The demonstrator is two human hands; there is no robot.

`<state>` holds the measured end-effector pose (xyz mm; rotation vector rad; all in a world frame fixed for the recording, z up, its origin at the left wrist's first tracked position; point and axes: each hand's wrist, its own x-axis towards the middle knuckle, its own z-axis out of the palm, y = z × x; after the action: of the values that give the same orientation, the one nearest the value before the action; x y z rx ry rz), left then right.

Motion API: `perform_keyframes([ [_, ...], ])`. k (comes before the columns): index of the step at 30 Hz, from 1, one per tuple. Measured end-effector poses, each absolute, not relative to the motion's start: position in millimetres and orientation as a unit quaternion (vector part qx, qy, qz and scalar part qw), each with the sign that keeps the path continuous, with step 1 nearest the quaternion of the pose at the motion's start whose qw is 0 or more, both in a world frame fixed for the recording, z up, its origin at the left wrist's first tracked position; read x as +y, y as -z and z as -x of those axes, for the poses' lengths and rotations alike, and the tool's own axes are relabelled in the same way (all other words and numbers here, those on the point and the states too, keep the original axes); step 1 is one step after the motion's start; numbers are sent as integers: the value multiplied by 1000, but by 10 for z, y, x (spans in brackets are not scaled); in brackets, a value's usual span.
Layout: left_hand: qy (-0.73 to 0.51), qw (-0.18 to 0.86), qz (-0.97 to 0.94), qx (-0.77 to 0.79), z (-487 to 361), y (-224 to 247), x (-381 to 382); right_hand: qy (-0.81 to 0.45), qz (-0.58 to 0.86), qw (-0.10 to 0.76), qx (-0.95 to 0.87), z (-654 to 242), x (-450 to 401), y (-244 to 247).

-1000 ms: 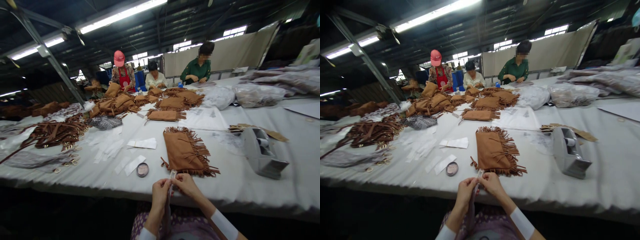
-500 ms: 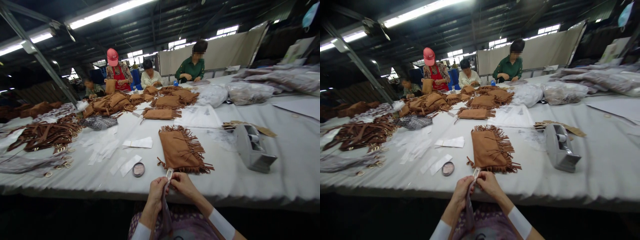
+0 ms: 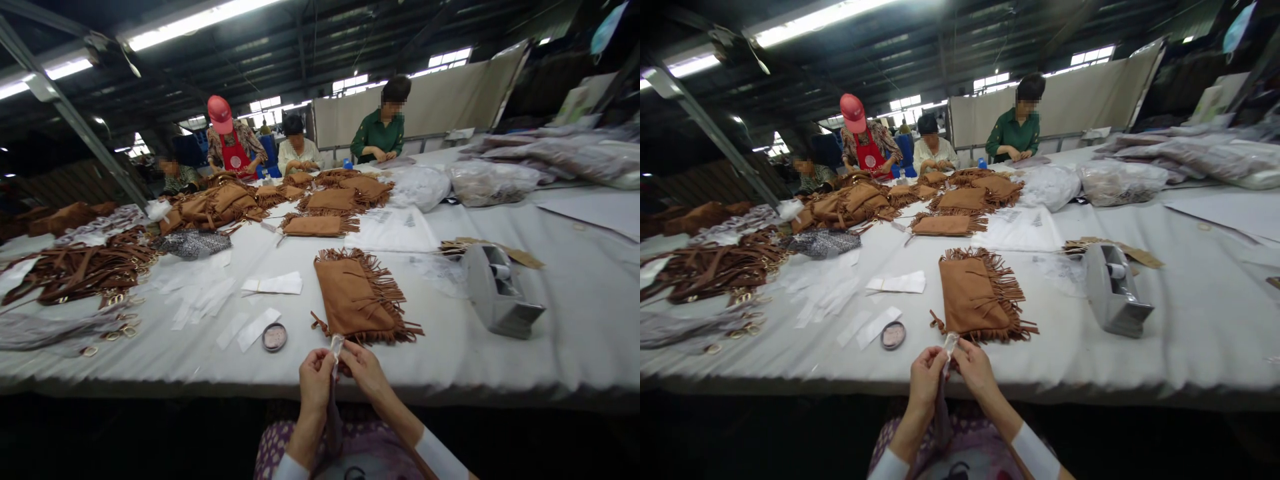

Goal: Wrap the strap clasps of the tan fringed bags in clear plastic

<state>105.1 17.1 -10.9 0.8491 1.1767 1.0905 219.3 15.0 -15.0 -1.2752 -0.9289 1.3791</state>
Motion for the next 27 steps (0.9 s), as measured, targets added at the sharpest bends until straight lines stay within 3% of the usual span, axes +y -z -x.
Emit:
perform_keyframes([
  [9, -428, 645, -430, 464, -1162, 135, 76, -593, 501, 525, -349, -2146, 205, 28],
  [11, -398, 611, -491, 477, -1119, 87, 145, -568, 509, 529, -372, -2192, 242, 14],
  [16, -417, 334, -666, 521, -934, -120, 502, -390, 624, 457, -500, -2429, 322, -7],
  [19, -303, 223, -784, 493, -936, -168, 692, -293, 657, 400, -567, -2591, 328, 1],
  [23, -135, 210, -844, 475, -1037, -108, 736, -188, 692, 335, -611, -2801, 309, 31],
  [27, -132, 277, -812, 497, -1083, -26, 604, -41, 714, 311, -626, -2913, 237, -2],
])
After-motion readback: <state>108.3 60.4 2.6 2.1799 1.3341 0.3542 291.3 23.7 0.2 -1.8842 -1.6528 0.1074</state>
